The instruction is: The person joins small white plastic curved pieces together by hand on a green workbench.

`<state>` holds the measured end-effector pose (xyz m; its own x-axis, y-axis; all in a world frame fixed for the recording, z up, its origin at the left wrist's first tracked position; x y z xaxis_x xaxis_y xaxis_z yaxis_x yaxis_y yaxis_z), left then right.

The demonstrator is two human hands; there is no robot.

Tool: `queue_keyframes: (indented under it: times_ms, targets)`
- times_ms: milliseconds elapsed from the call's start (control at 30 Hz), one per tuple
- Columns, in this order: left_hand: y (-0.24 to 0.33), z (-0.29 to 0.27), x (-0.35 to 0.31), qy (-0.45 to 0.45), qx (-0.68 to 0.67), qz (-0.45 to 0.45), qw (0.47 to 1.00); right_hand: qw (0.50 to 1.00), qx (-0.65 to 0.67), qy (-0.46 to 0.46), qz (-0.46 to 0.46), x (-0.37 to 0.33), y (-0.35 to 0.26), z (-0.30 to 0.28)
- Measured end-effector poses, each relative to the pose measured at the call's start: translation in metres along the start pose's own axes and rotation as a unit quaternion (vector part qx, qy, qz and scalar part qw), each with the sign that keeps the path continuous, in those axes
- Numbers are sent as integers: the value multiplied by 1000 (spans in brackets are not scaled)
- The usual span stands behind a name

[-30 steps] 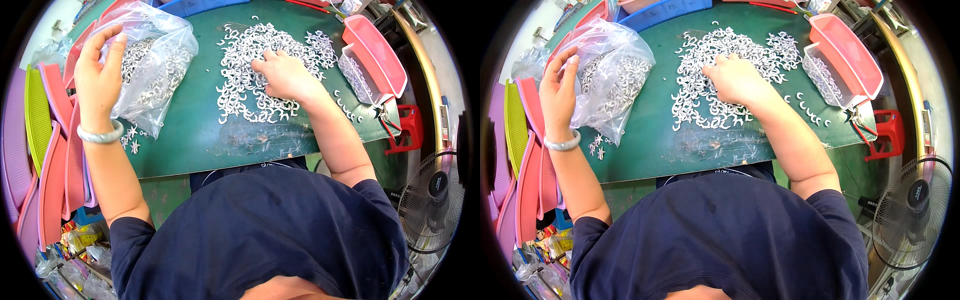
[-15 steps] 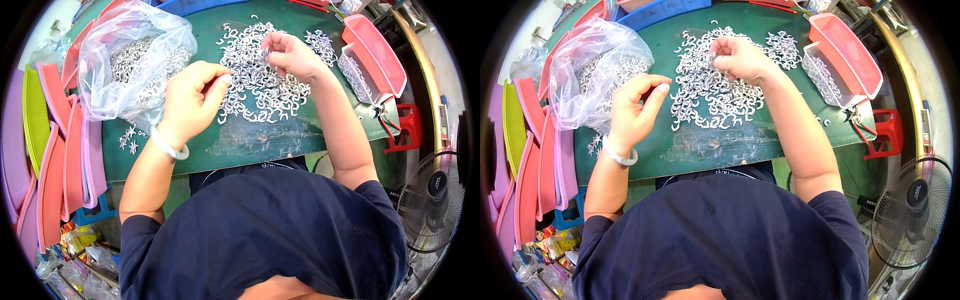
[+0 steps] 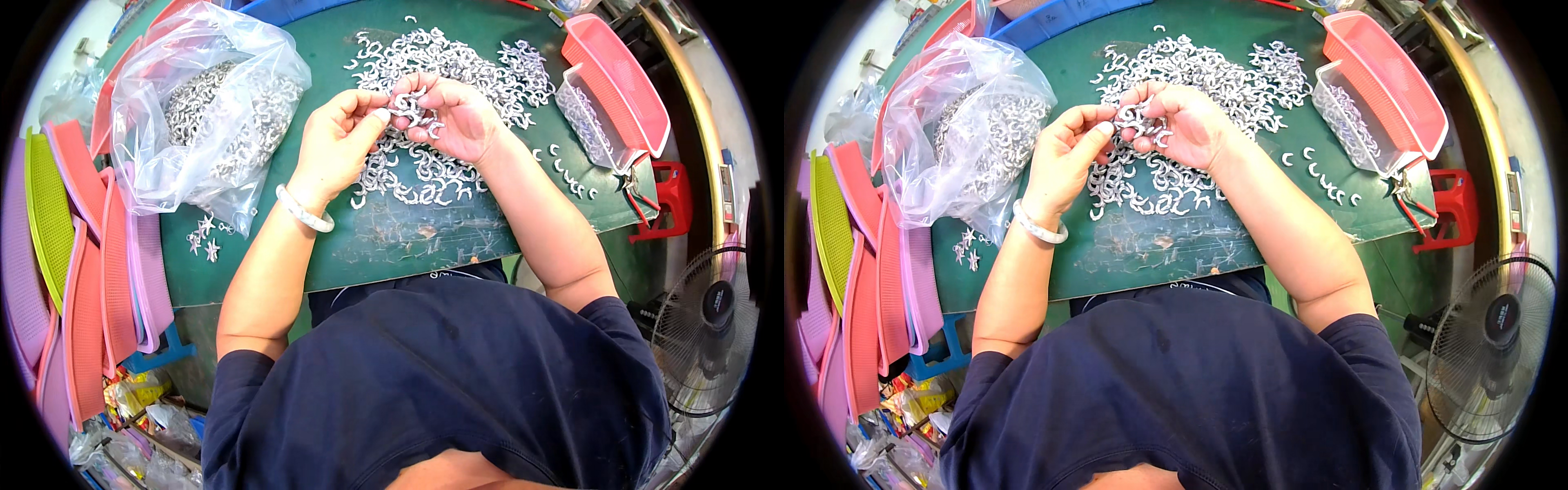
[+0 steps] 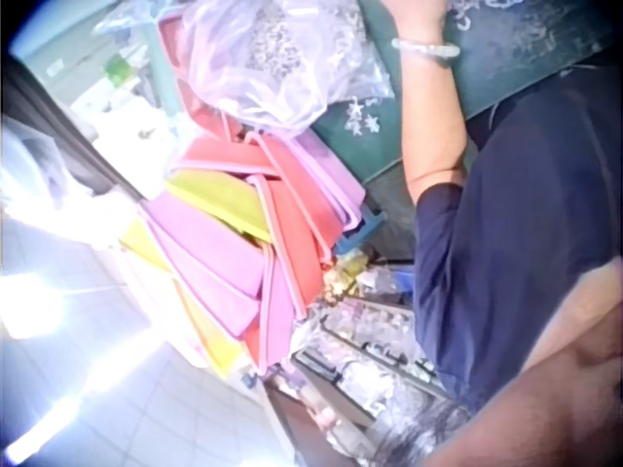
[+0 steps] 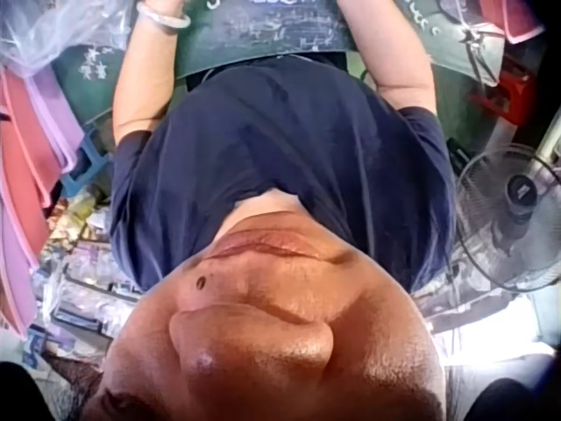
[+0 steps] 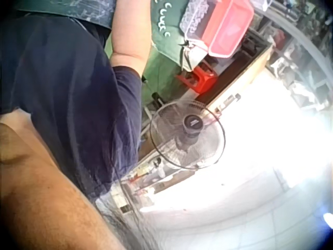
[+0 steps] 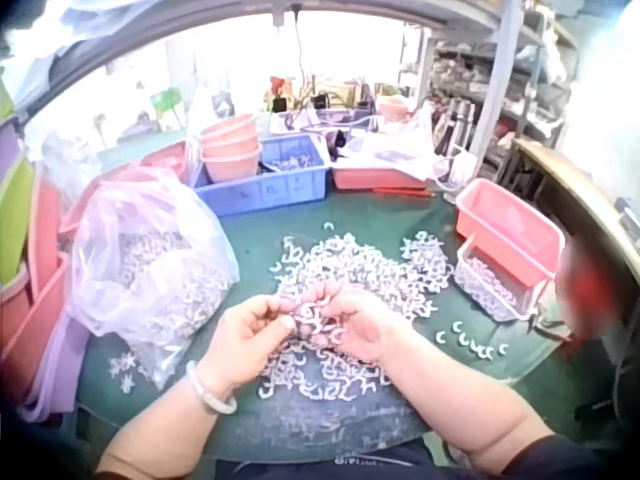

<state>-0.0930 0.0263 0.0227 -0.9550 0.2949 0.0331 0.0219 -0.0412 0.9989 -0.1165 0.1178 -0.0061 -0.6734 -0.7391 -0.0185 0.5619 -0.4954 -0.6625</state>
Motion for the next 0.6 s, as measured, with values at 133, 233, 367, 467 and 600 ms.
queue_keyframes:
  times_ms: [133,233,367,467,600]
  targets:
    - [-6,1,1,-6,-14,13,1000,1000,1,31,-4,-3,3,-1]
    - [-4,0,-1,2,-28,21,999,998,-25,50,-9,-4,4,2]
    - [-4,-2,-1,18,2,16,1000,995,-77,59,-16,-5,4,7]
    - [-7,-5,-1,32,12,27,999,995,-87,45,-20,-4,4,10]
    - [-17,-3,-1,25,-123,-24,992,996,-74,43,-21,-3,5,7]
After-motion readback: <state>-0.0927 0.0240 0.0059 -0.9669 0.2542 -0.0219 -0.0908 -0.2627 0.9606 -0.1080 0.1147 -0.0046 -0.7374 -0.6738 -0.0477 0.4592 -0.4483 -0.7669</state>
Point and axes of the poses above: each hand's wrist, its own x-axis towards the middle knuckle, its own z-axis out of the palm, y = z × x, the point moved 10 cm from there along x, towards the middle knuckle, and after that the axes turned 7 degrees about -y, right-handed, at the moved point
